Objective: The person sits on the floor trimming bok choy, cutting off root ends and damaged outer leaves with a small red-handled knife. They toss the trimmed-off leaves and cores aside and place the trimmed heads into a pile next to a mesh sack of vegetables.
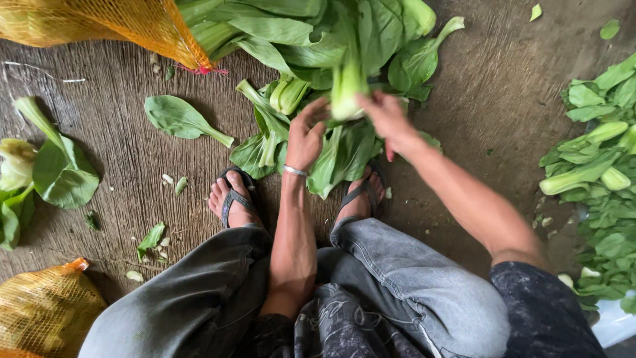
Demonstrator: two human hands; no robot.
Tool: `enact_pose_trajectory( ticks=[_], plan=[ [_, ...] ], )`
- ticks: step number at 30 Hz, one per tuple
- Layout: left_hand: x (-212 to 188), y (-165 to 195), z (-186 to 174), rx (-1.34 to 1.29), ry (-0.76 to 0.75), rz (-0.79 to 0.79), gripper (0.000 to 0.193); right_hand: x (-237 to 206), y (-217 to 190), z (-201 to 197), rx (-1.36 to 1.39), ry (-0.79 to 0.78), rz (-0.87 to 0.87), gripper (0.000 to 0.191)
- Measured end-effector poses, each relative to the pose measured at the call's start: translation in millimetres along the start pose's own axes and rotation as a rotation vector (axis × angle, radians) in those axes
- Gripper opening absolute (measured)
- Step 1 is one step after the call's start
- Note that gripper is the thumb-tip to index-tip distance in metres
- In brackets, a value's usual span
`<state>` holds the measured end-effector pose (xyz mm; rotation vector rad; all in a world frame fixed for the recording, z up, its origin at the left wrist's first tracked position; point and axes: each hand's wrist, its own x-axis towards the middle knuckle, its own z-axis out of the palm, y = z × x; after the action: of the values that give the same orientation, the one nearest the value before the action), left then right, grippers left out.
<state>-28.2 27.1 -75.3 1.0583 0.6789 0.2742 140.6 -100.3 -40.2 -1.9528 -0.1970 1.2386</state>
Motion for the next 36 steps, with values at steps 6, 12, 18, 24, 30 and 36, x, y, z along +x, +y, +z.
enact_pose_trajectory(
  ticks=[6,12,18,24,30,36],
  plan=[
    [-36.9,101.7,49.7,0.720,-0.079,0.608,0.073,-74.6,-34.2,-68.0,0.418,-0.064,-0.051,0.047],
    [-36.4,115.5,68.0,0.518,-0.207,0.700,0.099,-137.6,-66.0,-87.7,0.214,-0.300,-0.147,0.062],
    [-36.1,73.6,55.5,-0.090,-0.106,0.248,0.102,-156.5,-89.3,-73.5,-0.156,-0.226,-0.496,0.041],
    [-34.4,72.6,48.5,-0.260,-0.142,0.251,0.100,-170.5,-118.2,-52.4,-0.721,0.087,-0.877,0.027],
    [-36.4,82.9,52.6,0.008,-0.175,0.186,0.099,-165.4,-133.9,-51.5,-0.883,0.106,-1.022,0.037],
    [-35.2,81.9,54.2,-0.046,-0.238,0.203,0.104,-164.6,-129.9,-53.2,-0.881,0.087,-1.043,0.038]
  ],
)
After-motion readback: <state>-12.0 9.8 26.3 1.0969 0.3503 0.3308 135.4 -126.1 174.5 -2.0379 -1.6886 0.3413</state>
